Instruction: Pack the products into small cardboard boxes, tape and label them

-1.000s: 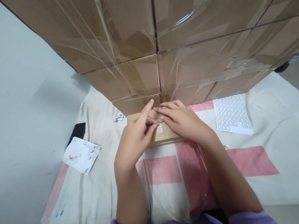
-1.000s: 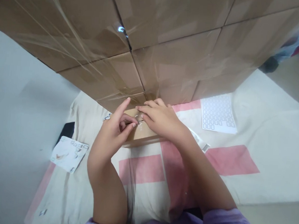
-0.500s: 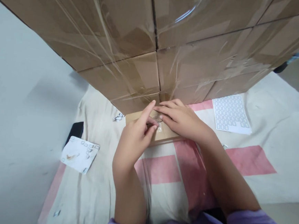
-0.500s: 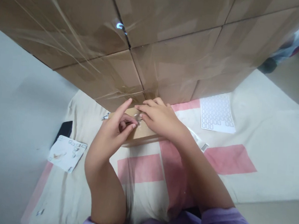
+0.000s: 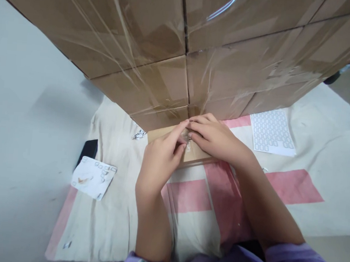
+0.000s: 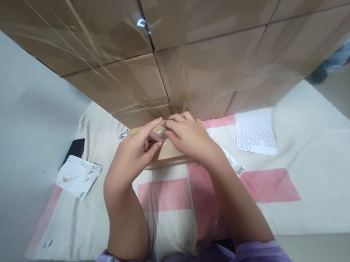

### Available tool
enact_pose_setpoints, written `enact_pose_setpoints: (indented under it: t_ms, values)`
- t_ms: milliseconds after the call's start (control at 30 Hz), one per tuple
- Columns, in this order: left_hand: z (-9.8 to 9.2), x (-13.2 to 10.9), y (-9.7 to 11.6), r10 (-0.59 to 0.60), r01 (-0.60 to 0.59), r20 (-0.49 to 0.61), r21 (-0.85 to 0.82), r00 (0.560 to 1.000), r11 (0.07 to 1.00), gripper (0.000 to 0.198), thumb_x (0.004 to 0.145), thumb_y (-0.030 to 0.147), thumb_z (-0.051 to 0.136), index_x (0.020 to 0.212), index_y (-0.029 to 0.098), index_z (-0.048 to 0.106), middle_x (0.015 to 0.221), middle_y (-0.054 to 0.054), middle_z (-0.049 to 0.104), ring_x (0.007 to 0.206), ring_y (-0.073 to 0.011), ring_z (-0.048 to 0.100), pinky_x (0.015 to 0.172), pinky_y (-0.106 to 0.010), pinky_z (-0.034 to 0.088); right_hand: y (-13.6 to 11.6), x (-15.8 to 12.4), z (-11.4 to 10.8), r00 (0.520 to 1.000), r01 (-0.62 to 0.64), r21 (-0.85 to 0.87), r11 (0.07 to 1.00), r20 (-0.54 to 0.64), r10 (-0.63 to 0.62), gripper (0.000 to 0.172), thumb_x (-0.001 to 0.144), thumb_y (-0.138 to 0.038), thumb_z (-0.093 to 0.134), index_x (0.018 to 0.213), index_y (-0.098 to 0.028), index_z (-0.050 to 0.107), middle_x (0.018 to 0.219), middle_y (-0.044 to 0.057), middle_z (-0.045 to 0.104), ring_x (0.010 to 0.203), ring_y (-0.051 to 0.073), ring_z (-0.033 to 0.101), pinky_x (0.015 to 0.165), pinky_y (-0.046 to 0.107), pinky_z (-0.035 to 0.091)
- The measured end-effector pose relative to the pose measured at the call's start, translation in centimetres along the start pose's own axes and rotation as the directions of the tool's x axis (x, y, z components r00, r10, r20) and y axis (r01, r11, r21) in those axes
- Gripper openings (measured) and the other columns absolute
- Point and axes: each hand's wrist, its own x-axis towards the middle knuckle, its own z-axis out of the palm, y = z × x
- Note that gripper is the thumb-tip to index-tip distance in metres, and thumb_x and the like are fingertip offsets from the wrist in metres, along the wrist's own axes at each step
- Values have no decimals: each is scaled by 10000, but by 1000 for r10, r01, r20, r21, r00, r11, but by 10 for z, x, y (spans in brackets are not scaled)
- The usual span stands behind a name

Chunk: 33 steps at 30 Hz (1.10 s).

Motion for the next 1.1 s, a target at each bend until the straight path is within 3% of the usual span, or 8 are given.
enact_pose_setpoints:
  t_ms: [200,400,633,867,1100]
  values:
    - [0,1,-1,-10,11,37,-28,999,1000,611,935,116,537,1495,358,493,1074,3,741,885,-188,667,713,-293,478,1,0,0,1000,-5,-17,1000,6,5,388,1024,-283,410,1314,-281,667,1385,82,631,1220,320,514,989,506,463]
    - [0,2,-2,23,-21,47,-48,999,999,612,937,104,539,1498,342,485,1090,3,730,1000,-202,658,819,-324,502,1,0,1,1000,-5,-18,1000,0,5,386,1026,-283,399,1300,-262,671,1391,83,627,1228,318,511,994,510,459]
    - [-2,1,-1,63,-63,17,-17,998,998,583,927,111,582,1471,312,525,1256,-22,704,1182,-255,636,981,-394,511,2,-1,2,1000,14,1,1000,-17,-14,374,1032,-306,399,1275,-281,682,1369,69,641,1214,311,512,992,499,457]
    - [2,3,0,20,-21,-100,-9,995,1000,504,967,147,572,1442,317,545,1179,16,764,1083,-212,694,881,-340,527,0,-1,1,1000,4,19,1000,-10,-4,393,1041,-327,398,1328,-287,664,1368,68,646,1229,317,502,1010,503,453]
    - [-5,-1,3,-30,-18,-218,-217,976,976,353,987,250,600,1338,284,619,1073,-4,771,965,-174,717,858,-298,543,-3,-2,-1,1000,-13,43,999,-8,13,445,1051,-338,388,1445,-307,591,1411,75,625,1270,321,483,1014,502,454]
